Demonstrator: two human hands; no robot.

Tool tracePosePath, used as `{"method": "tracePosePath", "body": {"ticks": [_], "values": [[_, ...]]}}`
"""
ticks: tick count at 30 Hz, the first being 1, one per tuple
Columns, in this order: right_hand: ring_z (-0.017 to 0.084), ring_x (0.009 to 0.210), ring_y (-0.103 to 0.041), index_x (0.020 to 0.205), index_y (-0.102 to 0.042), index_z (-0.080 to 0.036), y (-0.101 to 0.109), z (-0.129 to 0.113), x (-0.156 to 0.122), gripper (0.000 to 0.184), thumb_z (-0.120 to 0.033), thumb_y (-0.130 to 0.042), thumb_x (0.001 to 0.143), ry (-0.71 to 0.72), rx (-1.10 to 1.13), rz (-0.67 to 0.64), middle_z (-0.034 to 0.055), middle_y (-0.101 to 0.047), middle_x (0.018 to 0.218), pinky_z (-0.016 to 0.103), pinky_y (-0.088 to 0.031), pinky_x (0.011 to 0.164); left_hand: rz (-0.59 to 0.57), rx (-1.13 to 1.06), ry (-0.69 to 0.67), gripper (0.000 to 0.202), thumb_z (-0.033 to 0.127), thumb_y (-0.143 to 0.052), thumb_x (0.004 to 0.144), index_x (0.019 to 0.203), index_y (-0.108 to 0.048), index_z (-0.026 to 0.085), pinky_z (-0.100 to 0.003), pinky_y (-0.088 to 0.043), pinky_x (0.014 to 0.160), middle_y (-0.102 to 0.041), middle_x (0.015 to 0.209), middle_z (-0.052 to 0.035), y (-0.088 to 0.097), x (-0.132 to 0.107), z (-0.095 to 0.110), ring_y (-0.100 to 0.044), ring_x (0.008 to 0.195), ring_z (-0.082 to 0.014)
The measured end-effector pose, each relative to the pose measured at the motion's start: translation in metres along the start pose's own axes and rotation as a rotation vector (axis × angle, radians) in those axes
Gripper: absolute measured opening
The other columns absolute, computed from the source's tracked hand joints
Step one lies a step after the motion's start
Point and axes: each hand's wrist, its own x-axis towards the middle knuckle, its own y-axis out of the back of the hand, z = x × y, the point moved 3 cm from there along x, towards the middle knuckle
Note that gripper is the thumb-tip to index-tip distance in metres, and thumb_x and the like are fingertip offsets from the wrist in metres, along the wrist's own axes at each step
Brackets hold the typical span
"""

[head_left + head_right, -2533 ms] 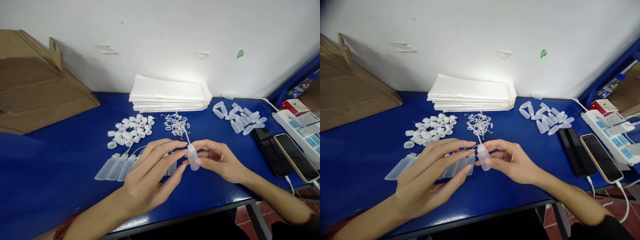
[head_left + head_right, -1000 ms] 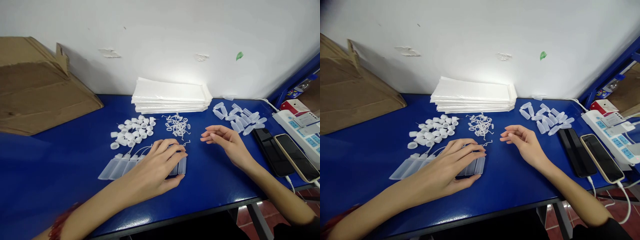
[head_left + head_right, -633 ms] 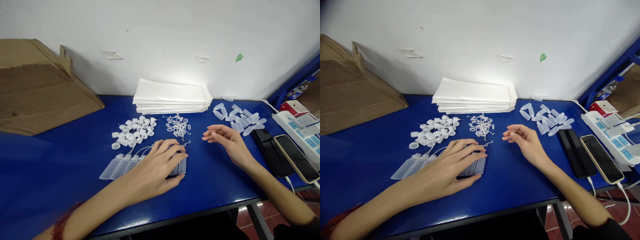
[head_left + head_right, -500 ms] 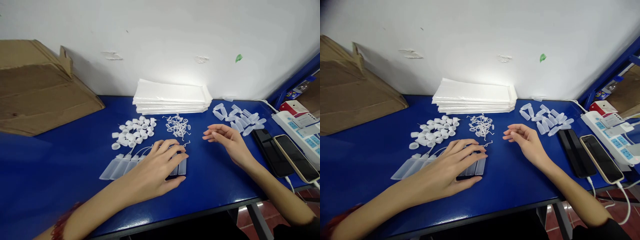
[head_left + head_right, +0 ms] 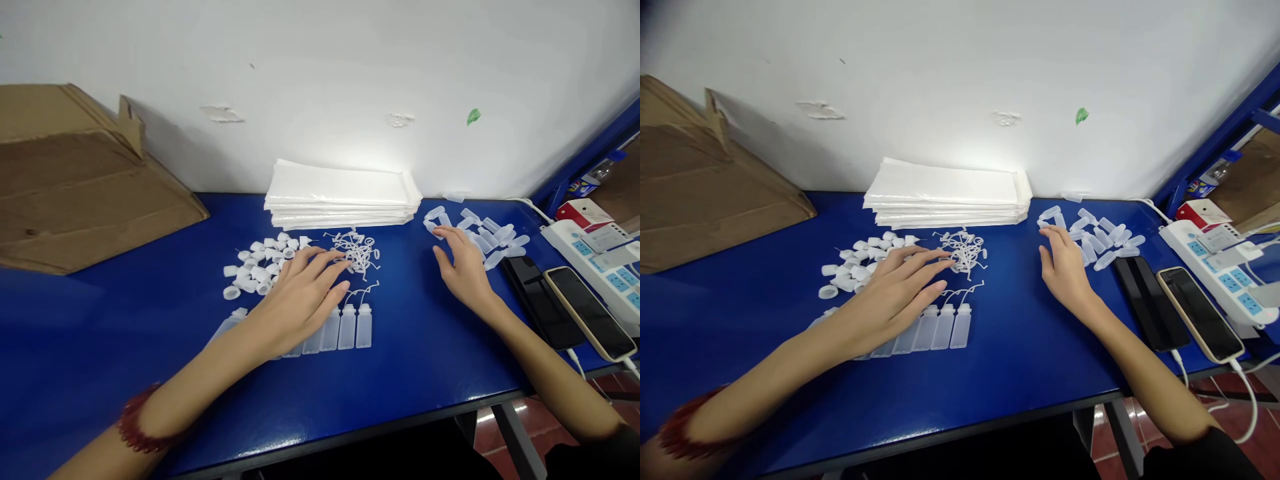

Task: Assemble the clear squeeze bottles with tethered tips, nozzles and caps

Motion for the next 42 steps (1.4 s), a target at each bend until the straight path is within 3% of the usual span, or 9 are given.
{"method": "tracePosePath", "body": {"ticks": [10, 15, 19, 23, 26, 30, 34, 37, 42], "values": [[0.038, 0.131, -0.048, 0.13, -0.056, -0.011, -0.011, 0.011, 0.0, 0.049, -0.002, -0.032, 0.088, -0.022, -0.369, -0.152, 0.023, -0.052, 0.138, 0.076, -0.021, 0.108, -0.011, -0.019, 0.05, 0.047, 0.043, -0.035, 0.101, 0.129, -0.06, 0.014, -0.058, -0.041, 0.1, -0.061, 0.124, -0.0132, 0.001, 0.01, 0.002, -0.045, 0.12, -0.0341], [0.038, 0.136, -0.042, 0.131, -0.057, -0.013, -0.014, 0.012, 0.004, 0.053, 0.001, -0.028, 0.089, -0.015, -0.528, -0.19, 0.023, -0.051, 0.14, 0.078, -0.019, 0.106, -0.03, -0.114, 0.135, 0.054, 0.05, -0.032, 0.1, 0.132, -0.055, 0.014, -0.057, -0.039, 0.104, -0.059, 0.13, -0.0132, 0.01, 0.011, 0.003, -0.044, 0.122, -0.0332], [0.041, 0.139, -0.038, 0.128, -0.061, -0.016, -0.016, 0.013, 0.006, 0.045, -0.007, -0.032, 0.095, -0.003, -0.591, -0.205, 0.0223, -0.051, 0.141, 0.081, -0.02, 0.103, 0.088, -0.167, 0.177, 0.046, 0.046, -0.038, 0.099, 0.13, -0.057, 0.017, -0.049, -0.046, 0.097, -0.063, 0.124, -0.0105, 0.019, 0.011, 0.003, -0.049, 0.119, -0.0308], [0.043, 0.138, -0.038, 0.122, -0.064, -0.016, -0.018, 0.018, 0.007, 0.036, -0.016, -0.038, 0.097, -0.014, -0.567, -0.19, 0.0226, -0.054, 0.137, 0.083, -0.019, 0.101, 0.284, -0.259, 0.182, 0.024, 0.038, -0.053, 0.094, 0.106, -0.066, 0.022, -0.038, -0.051, 0.081, -0.071, 0.1, -0.0051, 0.021, 0.008, 0.004, -0.059, 0.099, -0.0244], [0.042, 0.132, -0.044, 0.113, -0.068, -0.016, -0.018, 0.021, 0.008, 0.033, -0.014, -0.04, 0.096, -0.003, -0.499, -0.143, 0.0218, -0.061, 0.123, 0.084, -0.017, 0.1, 0.331, -0.365, 0.196, 0.015, 0.035, -0.057, 0.093, 0.091, -0.067, 0.024, -0.034, -0.05, 0.077, -0.072, 0.089, -0.0022, 0.019, 0.007, 0.005, -0.062, 0.089, -0.0207], [0.034, 0.112, -0.058, 0.098, -0.069, -0.019, -0.01, 0.014, 0.007, 0.025, -0.014, -0.046, 0.093, 0.041, -0.394, -0.032, 0.0141, -0.066, 0.105, 0.078, -0.02, 0.104, 0.335, -0.444, 0.191, 0.012, 0.033, -0.061, 0.091, 0.09, -0.069, 0.025, -0.036, -0.05, 0.082, -0.072, 0.088, -0.0004, 0.017, 0.005, 0.009, -0.064, 0.086, -0.0184], [0.023, 0.091, -0.064, 0.085, -0.065, -0.022, 0.005, -0.015, -0.004, 0.01, -0.019, -0.058, 0.091, 0.141, 0.029, 0.059, 0.0048, -0.069, 0.089, 0.05, -0.045, 0.095, 0.343, -0.532, 0.159, 0.007, 0.028, -0.066, 0.088, 0.09, -0.072, 0.027, -0.034, -0.053, 0.084, -0.071, 0.094, -0.0001, 0.02, 0.002, 0.019, -0.065, 0.094, -0.0173], [0.018, 0.083, -0.065, 0.085, -0.063, -0.022, 0.01, -0.039, -0.017, 0.005, -0.024, -0.064, 0.089, 0.084, 0.39, -0.01, 0.001, -0.069, 0.085, 0.033, -0.05, 0.079, 0.351, -0.585, 0.135, 0.008, 0.021, -0.068, 0.087, 0.09, -0.073, 0.027, -0.031, -0.056, 0.079, -0.072, 0.093, 0.0005, 0.026, 0.0, 0.032, -0.067, 0.091, -0.016], [0.016, 0.086, -0.065, 0.082, -0.063, -0.021, 0.009, -0.064, -0.029, 0.009, -0.026, -0.07, 0.086, -0.048, 0.643, -0.195, 0.0, -0.068, 0.087, 0.03, -0.048, 0.079, 0.479, -0.639, 0.021, 0.018, 0.006, -0.068, 0.082, 0.087, -0.07, 0.024, -0.028, -0.056, 0.073, -0.07, 0.086, 0.0016, 0.037, -0.004, 0.053, -0.066, 0.083, -0.0141]]}}
